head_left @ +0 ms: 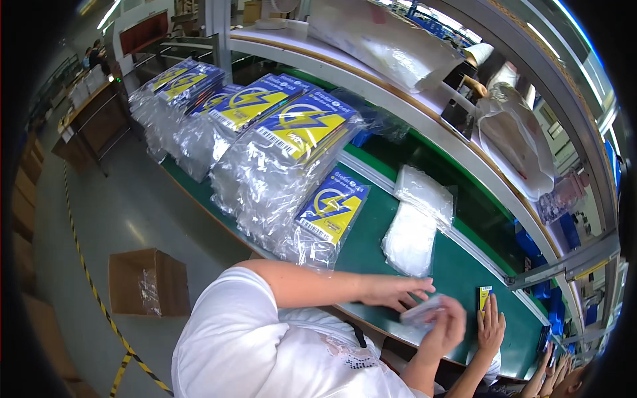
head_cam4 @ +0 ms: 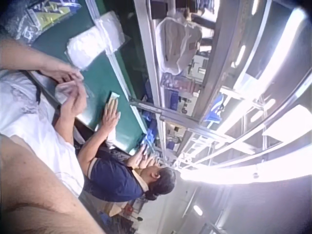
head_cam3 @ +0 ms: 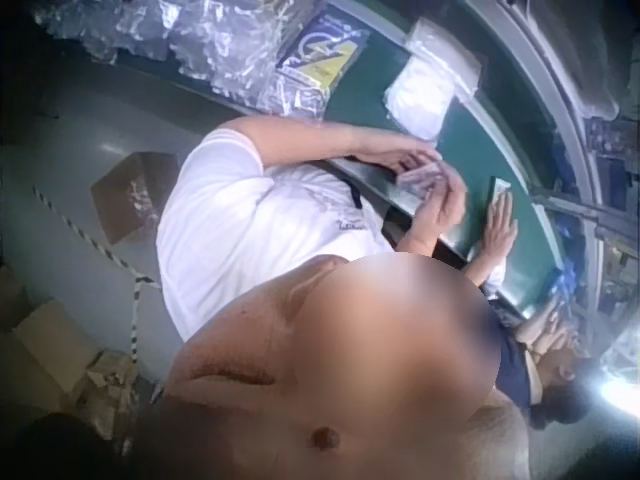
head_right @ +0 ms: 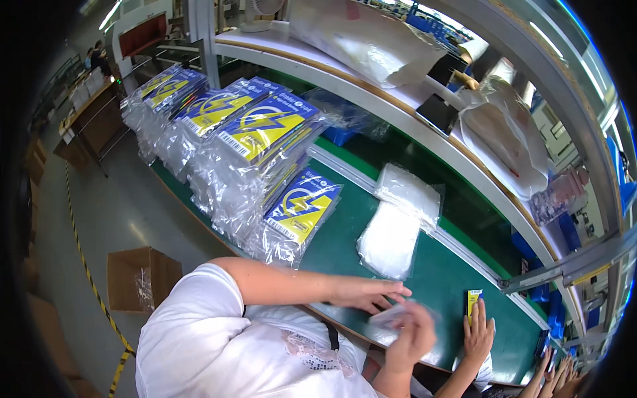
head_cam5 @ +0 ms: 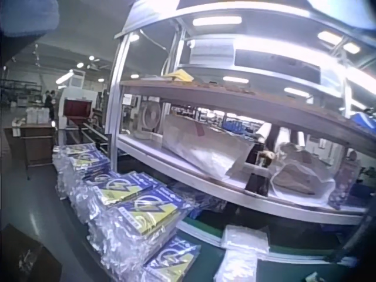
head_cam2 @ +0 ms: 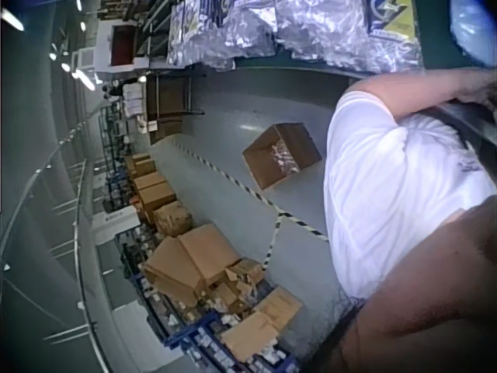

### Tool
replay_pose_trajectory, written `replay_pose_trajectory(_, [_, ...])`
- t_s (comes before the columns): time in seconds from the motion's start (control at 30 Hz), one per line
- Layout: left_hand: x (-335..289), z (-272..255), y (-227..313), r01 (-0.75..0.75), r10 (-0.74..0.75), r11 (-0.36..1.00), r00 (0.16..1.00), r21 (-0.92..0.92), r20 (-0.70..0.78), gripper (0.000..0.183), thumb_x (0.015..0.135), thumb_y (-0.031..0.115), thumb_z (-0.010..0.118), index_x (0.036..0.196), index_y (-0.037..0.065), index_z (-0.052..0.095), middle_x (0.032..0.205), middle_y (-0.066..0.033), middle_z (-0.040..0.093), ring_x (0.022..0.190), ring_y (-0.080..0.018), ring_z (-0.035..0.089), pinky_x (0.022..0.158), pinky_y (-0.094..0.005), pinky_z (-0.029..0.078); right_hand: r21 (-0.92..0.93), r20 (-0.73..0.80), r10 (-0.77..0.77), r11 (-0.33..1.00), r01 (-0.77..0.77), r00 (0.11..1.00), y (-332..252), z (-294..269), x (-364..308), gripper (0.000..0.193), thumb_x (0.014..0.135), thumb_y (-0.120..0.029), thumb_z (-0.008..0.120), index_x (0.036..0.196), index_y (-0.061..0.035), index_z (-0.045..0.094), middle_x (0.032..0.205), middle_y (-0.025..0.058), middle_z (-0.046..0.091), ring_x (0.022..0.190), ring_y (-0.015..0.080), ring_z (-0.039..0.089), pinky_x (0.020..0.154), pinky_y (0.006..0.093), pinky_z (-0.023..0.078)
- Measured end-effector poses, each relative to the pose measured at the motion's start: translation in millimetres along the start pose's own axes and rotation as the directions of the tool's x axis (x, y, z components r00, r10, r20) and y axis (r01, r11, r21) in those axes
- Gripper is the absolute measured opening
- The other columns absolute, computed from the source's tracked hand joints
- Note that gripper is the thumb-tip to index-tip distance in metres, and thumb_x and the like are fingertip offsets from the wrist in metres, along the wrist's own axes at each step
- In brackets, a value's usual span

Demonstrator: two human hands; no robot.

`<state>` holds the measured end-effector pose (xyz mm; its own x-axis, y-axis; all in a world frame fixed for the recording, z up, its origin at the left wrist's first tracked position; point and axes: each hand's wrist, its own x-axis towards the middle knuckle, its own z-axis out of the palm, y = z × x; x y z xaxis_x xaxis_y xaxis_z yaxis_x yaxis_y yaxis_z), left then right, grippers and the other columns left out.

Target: The person places small blue and yellow boxes into clear plastic bags on a green conveyor belt. They then move the filled bags to a stack on the left side of the belt. The person repeats this process continuously throughout the clip.

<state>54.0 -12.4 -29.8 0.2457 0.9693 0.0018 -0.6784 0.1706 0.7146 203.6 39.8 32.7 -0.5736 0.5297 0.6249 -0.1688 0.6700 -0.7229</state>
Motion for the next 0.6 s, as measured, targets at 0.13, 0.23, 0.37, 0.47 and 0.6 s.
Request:
replay_pose_trajectory(0.13, [-10,37,-11,-0.107,0.055,0.955,0.98,-0.277,-0.19,0.035,0.093,0.04,0.044,0.105,0.011,0.057,0.095,-0.0008,0.056,0.087,-0.0117,0.053,0.079,-0.0288,0.043,-0.03,0.304,-0.052,0.997,0.064,0.951,2,16,-1,0.028,0.086,-0.008,0.055,0.111,0.0039,0.056,0.088,0.0101,0.06,0.071,0.0146,0.057,0.065,0.0252,0.046])
replay_pose_trajectory(0.23, [-24,50,1,-0.306,0.239,0.939,0.908,-0.157,-0.343,0.032,0.089,0.017,0.051,0.119,0.005,0.052,0.106,-0.0037,0.057,0.093,-0.0099,0.053,0.081,-0.0252,0.043,0.301,0.197,-0.002,0.952,-0.059,0.98,-4,13,-5,0.047,0.084,-0.019,0.062,0.122,0.005,0.048,0.087,0.0108,0.059,0.076,0.0153,0.057,0.067,0.025,0.047])
replay_pose_trajectory(0.37, [-74,72,58,-0.318,0.605,0.726,0.717,0.61,-0.346,0.046,0.084,0.002,0.053,0.129,0.001,0.045,0.115,-0.006,0.053,0.106,-0.0125,0.051,0.09,-0.0262,0.041,0.227,0.125,0.076,0.968,-0.103,0.989,4,5,5,0.038,0.086,-0.013,0.058,0.117,0.0065,0.051,0.084,0.0131,0.062,0.073,0.0169,0.059,0.066,0.0268,0.049])
replay_pose_trajectory(0.47, [-98,46,77,-0.049,0.882,-0.142,0.447,0.989,0.148,0.053,0.075,-0.003,0.053,0.128,0.004,0.046,0.126,-0.0162,0.048,0.118,-0.0309,0.048,0.099,-0.0367,0.038,0.222,0.128,0.192,0.951,-0.216,0.973,18,3,3,0.026,0.088,-0.009,0.056,0.11,0.0062,0.056,0.082,0.0113,0.063,0.07,0.0139,0.06,0.064,0.0237,0.049])
replay_pose_trajectory(0.6, [-128,26,79,0.518,0.796,-0.345,0.603,0.782,-0.048,0.054,0.079,0.012,0.058,0.129,0.001,0.042,0.135,-0.0213,0.038,0.128,-0.0378,0.034,0.106,-0.047,0.028,0.17,0.177,0.281,0.935,-0.311,0.943,29,8,1,0.021,0.09,-0.009,0.054,0.104,0.0047,0.06,0.078,0.0092,0.064,0.068,0.0135,0.06,0.061,0.0232,0.048])
